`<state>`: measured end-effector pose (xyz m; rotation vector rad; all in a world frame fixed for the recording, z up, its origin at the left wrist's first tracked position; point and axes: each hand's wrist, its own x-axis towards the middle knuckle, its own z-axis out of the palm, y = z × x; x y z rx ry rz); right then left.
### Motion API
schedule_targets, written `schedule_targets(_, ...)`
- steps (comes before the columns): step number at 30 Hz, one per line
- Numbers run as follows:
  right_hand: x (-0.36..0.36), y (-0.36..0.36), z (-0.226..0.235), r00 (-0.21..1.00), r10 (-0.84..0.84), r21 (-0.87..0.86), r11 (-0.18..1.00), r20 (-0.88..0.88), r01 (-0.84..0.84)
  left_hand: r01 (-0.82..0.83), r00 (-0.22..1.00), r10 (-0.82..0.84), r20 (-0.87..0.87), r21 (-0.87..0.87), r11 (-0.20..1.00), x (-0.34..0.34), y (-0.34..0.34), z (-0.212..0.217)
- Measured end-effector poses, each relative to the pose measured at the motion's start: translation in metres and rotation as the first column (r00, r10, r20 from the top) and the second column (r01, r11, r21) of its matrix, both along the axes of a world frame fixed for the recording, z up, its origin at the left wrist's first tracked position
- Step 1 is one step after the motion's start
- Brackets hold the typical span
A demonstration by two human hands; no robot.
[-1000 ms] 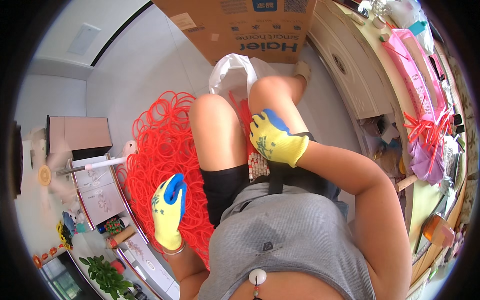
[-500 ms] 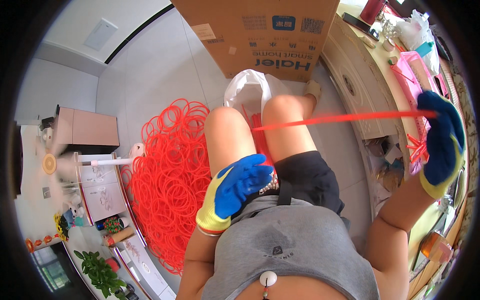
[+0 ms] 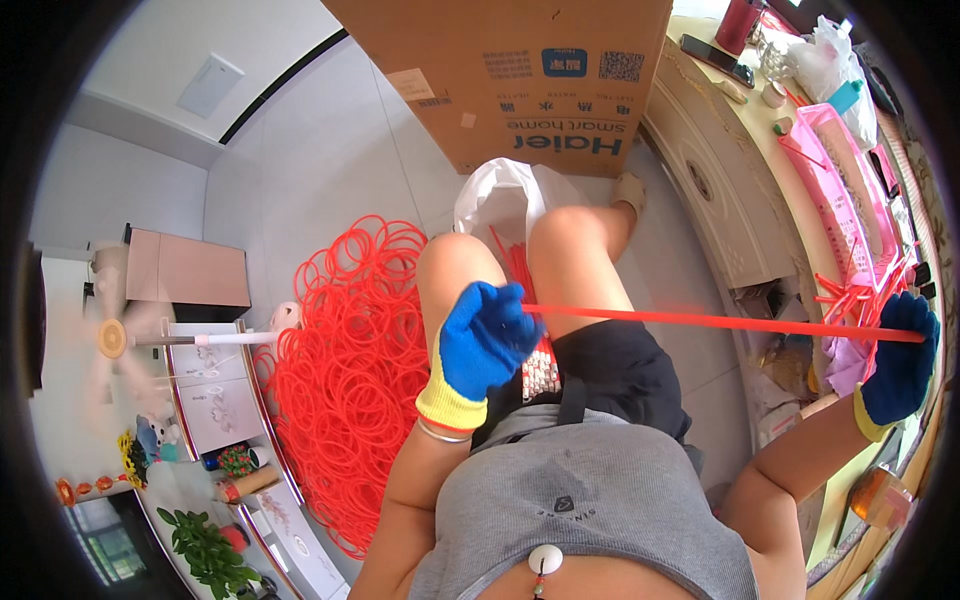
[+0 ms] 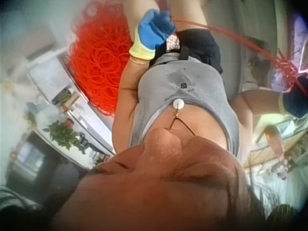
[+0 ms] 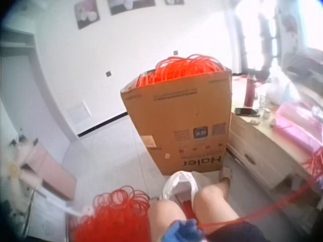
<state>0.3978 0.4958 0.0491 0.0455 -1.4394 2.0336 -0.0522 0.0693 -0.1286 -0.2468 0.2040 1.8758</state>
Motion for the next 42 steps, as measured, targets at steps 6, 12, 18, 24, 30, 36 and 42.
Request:
schedule_targets(6, -0.033, -0.013, 0.014, 0.969, 0.208, -0.097, 0.970, -0.133, -0.221, 0.335, 0.876, -0.385, -0.292, -0.206, 0.919, 0.011, -0.015, 0.034)
schedule_targets(12, -0.028, -0.011, -0.012, 0.986, 0.118, 0.010, 0.993, -0.121, -0.118, -0.233, 0.970, 0.232, -0.074, -0.003, 0.972, -0.004, -0.006, 0.009)
schedule_targets(18, -0.169, -0.060, -0.067, 0.936, -0.041, -0.355, 0.930, -0.350, -0.092, -0.363, 0.874, 0.345, -0.341, 0.012, 0.932, -0.034, -0.037, -0.004)
schedule_targets(24, -0.245, -0.099, -0.090, 0.917, -0.086, -0.427, 0.899, -0.390, -0.098, -0.437, 0.835, 0.397, -0.380, -0.020, 0.899, -0.030, -0.043, 0.003)
schedule_targets(30, -0.269, -0.096, -0.080, 0.884, -0.123, -0.528, 0.835, -0.450, -0.153, -0.460, 0.785, 0.381, -0.489, -0.047, 0.887, -0.024, -0.049, 0.005)
schedule_targets(36, -0.282, -0.095, -0.079, 0.859, -0.199, -0.701, 0.675, -0.471, -0.229, -0.449, 0.795, 0.414, -0.443, 0.028, 0.893, -0.028, -0.052, 0.001)
schedule_targets(42, -0.257, -0.079, -0.094, 0.840, -0.283, -0.799, 0.543, -0.463, -0.257, -0.556, 0.775, 0.599, -0.202, 0.234, 0.798, -0.031, -0.030, 0.037)
